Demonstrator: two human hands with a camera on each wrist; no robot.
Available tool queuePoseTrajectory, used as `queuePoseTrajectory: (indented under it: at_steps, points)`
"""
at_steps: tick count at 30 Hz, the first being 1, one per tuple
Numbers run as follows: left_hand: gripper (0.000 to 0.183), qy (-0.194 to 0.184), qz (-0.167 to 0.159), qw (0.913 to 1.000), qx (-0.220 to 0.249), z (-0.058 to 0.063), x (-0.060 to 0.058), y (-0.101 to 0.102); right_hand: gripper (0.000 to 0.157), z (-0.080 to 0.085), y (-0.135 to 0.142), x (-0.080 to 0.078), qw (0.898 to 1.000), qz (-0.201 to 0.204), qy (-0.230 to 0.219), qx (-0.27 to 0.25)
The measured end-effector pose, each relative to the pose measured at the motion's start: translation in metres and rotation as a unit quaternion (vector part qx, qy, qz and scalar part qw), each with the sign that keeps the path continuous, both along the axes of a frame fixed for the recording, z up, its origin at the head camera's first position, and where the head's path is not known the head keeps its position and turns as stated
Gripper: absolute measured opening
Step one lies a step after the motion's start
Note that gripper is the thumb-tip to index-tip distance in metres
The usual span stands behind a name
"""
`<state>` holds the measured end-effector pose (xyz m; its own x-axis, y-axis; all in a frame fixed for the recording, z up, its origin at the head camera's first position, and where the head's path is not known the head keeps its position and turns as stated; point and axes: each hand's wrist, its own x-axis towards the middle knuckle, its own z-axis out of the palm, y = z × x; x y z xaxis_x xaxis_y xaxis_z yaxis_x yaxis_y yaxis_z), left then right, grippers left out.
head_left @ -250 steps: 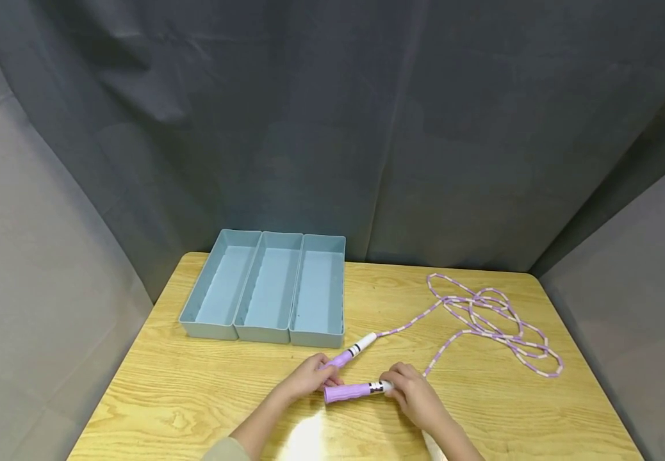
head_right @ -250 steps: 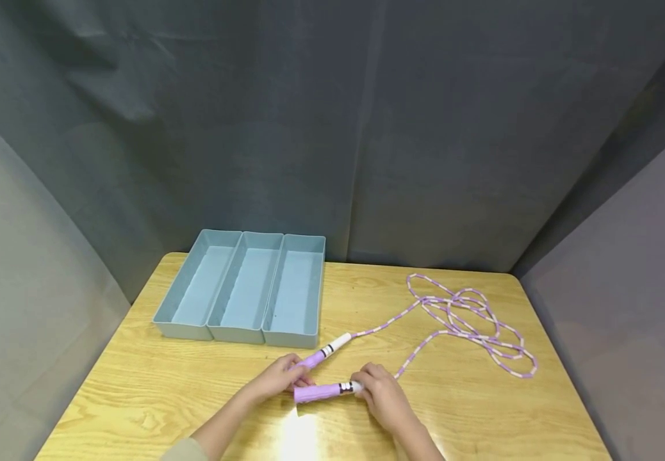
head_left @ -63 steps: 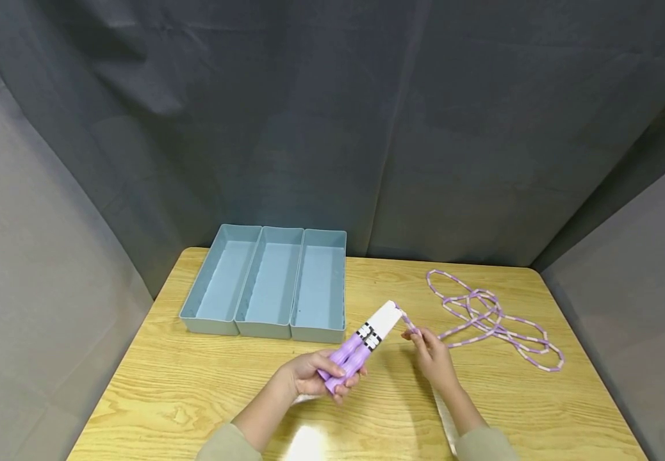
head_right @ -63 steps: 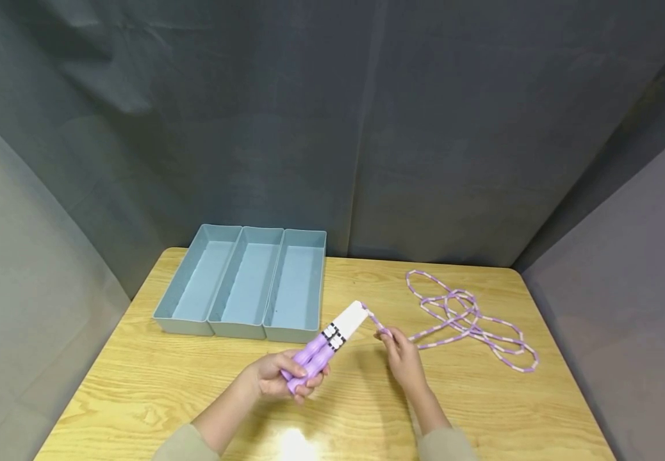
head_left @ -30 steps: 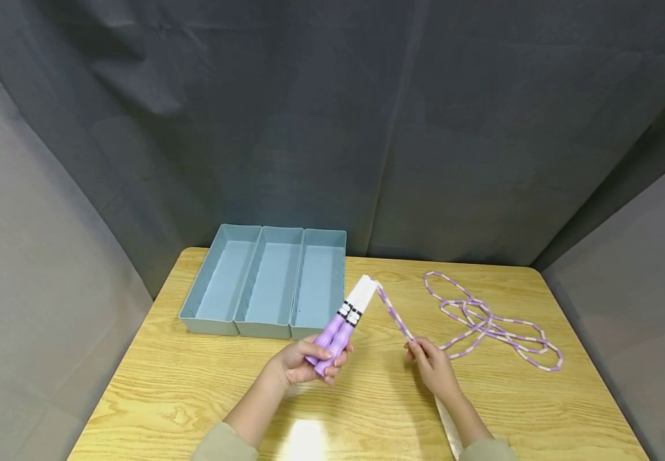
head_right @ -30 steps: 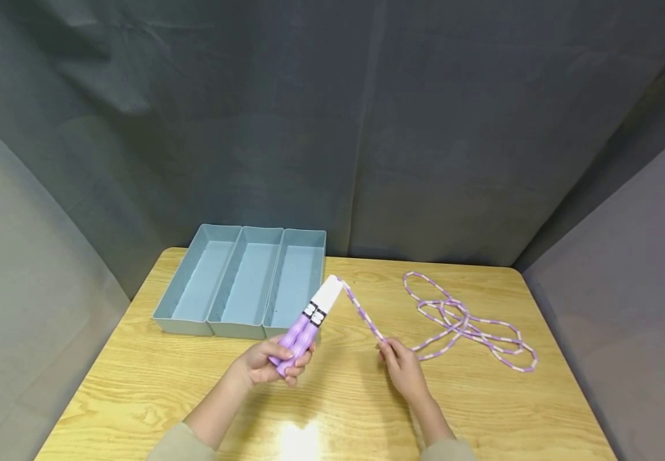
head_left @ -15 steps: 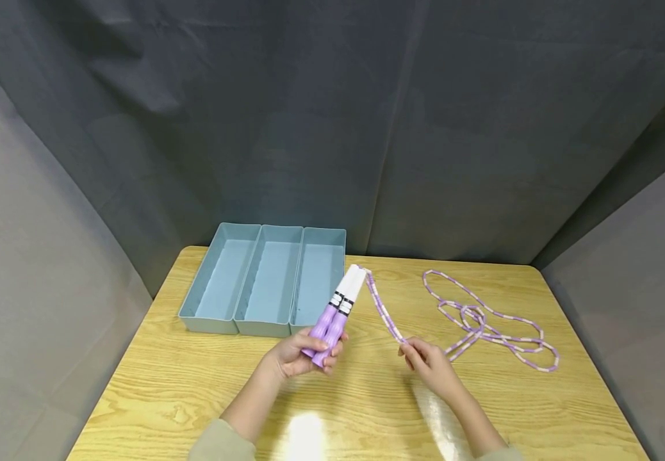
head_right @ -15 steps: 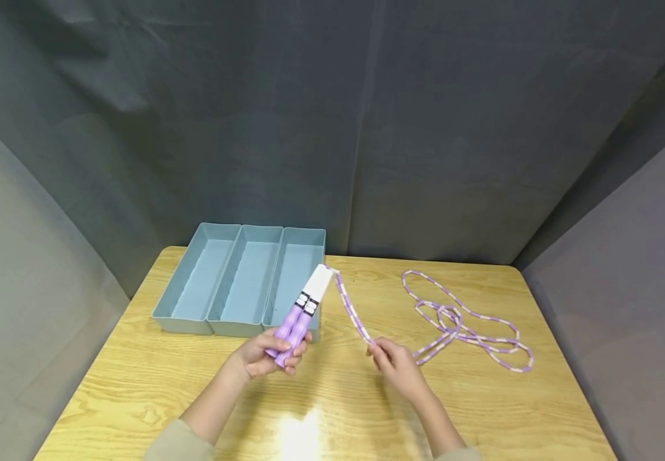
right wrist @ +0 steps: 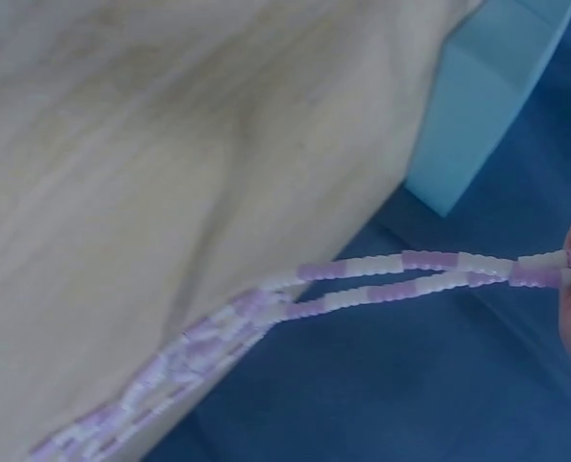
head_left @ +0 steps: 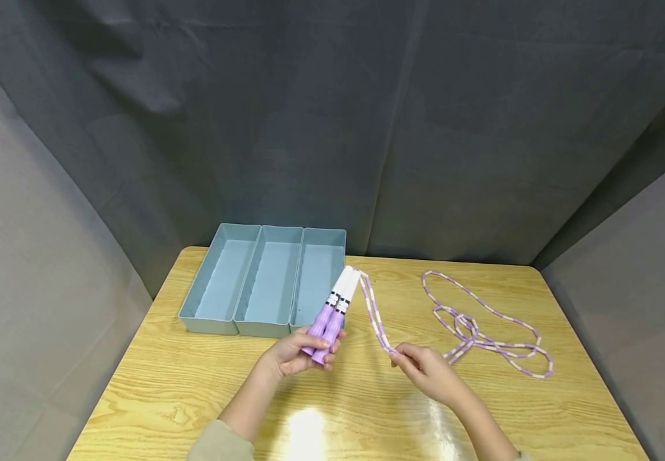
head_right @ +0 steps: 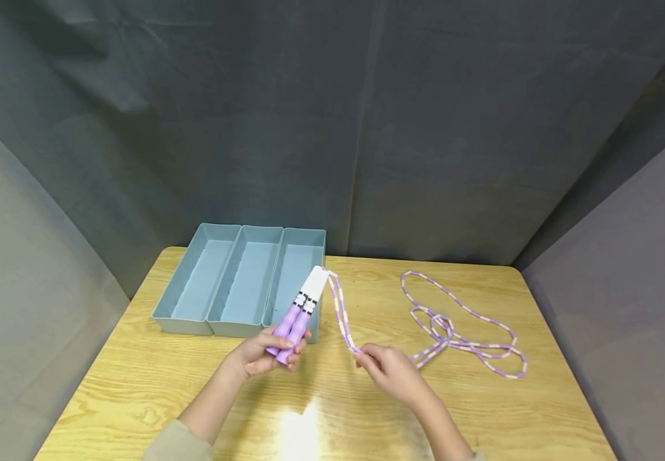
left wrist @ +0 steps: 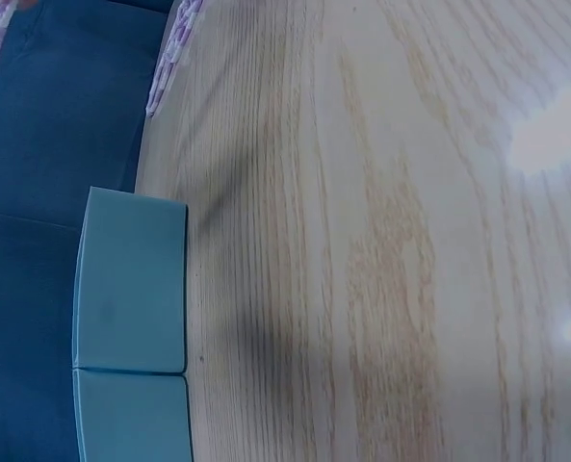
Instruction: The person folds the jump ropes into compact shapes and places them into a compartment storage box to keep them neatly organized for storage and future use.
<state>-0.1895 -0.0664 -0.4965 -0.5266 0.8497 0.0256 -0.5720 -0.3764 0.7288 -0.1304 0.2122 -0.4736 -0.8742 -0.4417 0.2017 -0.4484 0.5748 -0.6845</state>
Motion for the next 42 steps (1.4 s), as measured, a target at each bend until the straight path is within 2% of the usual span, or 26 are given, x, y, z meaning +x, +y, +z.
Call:
queuePoseTrajectory:
  at_steps: [13, 20, 30, 36, 42]
  points:
    - [0.033, 0.012, 0.04, 0.9951, -0.089, -0.004, 0.001, 0.003, 0.022, 0.029, -0.015, 0.005, 0.995, 0.046, 0.039, 0.077]
    - [0.029, 0.013, 0.03, 0.9944, -0.101, -0.007, 0.001, 0.005, 0.023, 0.041, -0.024, 0.007, 0.991, 0.066, 0.046, 0.111]
    - [0.027, 0.028, 0.033, 0.9922, -0.117, -0.009, 0.002, 0.008, 0.027, 0.045, -0.036, 0.009, 0.981, 0.062, 0.097, 0.157]
    - [0.029, 0.025, 0.04, 0.9901, -0.132, -0.009, 0.003, 0.01, 0.027, 0.049, -0.04, 0.011, 0.978, 0.069, 0.093, 0.172]
    - [0.034, 0.035, 0.041, 0.9832, -0.175, -0.009, 0.004, 0.012, 0.027, 0.056, -0.044, 0.012, 0.971, 0.091, 0.108, 0.195]
